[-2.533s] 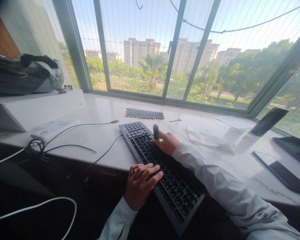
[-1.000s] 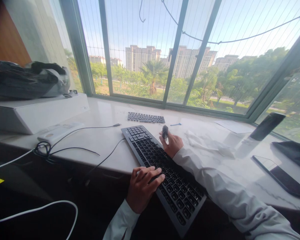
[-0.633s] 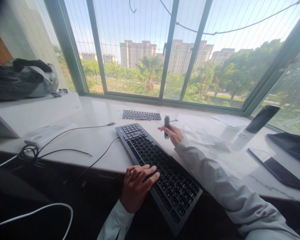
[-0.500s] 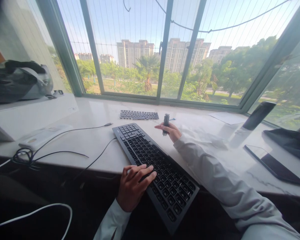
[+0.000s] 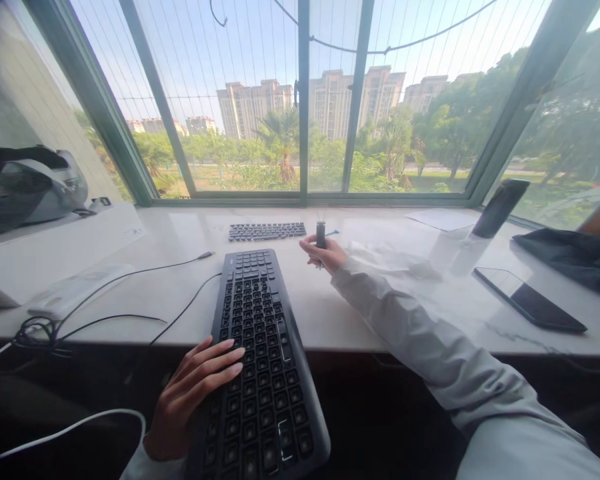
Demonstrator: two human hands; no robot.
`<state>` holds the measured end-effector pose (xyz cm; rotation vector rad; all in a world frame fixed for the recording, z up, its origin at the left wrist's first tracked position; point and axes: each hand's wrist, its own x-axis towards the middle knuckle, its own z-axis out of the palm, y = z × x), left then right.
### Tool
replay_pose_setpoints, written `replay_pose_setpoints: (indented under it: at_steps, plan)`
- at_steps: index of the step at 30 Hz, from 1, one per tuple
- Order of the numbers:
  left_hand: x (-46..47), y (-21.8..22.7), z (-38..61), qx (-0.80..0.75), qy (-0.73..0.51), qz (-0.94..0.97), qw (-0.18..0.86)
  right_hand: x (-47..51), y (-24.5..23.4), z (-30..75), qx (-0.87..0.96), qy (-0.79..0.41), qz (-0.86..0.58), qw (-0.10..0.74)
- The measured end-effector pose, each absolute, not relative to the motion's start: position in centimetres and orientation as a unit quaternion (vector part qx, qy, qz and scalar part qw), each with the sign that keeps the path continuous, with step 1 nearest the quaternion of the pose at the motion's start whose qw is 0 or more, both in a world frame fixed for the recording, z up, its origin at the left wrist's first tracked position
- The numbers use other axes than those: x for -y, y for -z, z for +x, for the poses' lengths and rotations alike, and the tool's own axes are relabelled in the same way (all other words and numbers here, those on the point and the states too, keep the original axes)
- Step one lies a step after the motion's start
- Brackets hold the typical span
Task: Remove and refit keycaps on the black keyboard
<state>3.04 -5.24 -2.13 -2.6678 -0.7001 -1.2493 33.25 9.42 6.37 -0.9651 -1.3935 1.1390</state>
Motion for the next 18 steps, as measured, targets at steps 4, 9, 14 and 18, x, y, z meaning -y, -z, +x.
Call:
replay_pose_setpoints:
  at_steps: [4,9,14,18]
  plan:
    - [6.2,2.1,1.7,0.272,0.419,-0.864,0.055,-10.0,-5.5,33.1,0.584,-0.499,-0.383,0.513]
    - [7.6,3.1,2.3,0.378,0.462,-0.803,0.017,-10.5,-4.9,33.1,0.579,-0.502,-0.383,0.516]
    - [9.0,3.5,3.3,0.573,0.570,-0.550,-0.212,-10.2,-5.3,33.3,0.572,-0.537,-0.383,0.487]
    - [10.3,1.5,3.8,0.516,0.550,-0.409,-0.513,-9.7,-6.0,33.3,0.537,-0.604,-0.348,0.476]
